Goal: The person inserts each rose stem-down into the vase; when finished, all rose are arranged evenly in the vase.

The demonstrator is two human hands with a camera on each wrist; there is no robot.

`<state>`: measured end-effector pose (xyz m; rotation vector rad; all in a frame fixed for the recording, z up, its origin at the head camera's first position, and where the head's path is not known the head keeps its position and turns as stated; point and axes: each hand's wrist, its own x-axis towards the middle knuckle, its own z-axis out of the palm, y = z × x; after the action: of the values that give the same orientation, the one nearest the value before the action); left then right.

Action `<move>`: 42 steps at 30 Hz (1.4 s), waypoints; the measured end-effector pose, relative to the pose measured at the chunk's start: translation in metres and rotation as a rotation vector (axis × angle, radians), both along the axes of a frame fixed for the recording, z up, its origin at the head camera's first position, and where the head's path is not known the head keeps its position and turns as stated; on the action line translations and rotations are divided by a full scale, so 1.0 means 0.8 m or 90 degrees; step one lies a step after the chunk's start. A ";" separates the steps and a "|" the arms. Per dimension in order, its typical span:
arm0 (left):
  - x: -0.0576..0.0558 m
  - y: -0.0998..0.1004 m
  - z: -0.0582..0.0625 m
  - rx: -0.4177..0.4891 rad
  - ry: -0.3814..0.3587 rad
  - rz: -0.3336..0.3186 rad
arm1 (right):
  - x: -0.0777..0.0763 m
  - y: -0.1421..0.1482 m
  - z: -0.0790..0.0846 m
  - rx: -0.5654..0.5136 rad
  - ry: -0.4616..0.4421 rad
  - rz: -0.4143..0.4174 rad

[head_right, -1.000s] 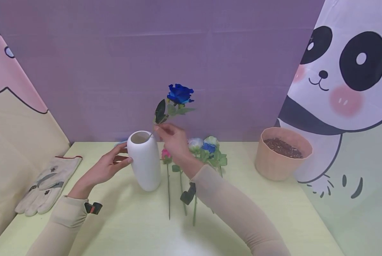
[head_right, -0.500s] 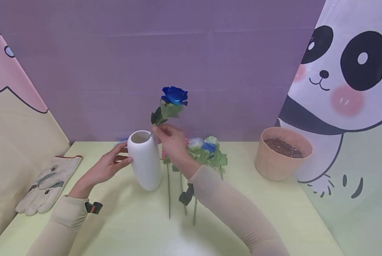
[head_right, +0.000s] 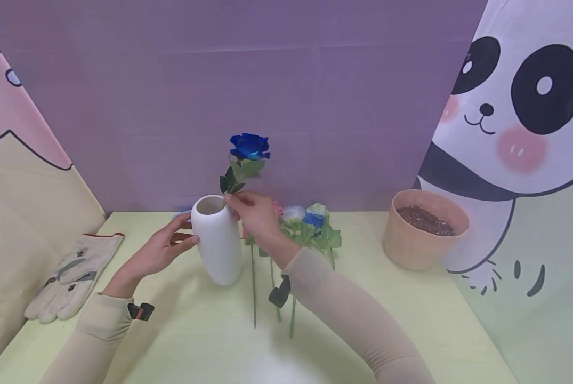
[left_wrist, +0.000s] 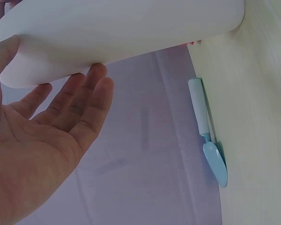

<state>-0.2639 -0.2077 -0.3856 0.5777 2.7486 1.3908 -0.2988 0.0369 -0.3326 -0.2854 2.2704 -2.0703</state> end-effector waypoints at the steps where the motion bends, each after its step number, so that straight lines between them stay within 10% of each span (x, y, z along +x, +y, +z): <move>1: 0.000 0.000 0.000 0.000 -0.001 0.000 | 0.000 0.000 0.000 -0.004 -0.002 0.000; 21: -0.001 -0.002 0.000 -0.010 -0.004 0.004 | -0.003 0.008 -0.003 0.008 0.057 0.023; 42: 0.000 0.001 0.002 -0.011 -0.005 0.004 | 0.000 0.057 -0.009 0.034 -0.016 0.048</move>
<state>-0.2640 -0.2070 -0.3839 0.5614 2.7559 1.3655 -0.2989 0.0827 -0.3401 -0.3337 2.2601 -1.9618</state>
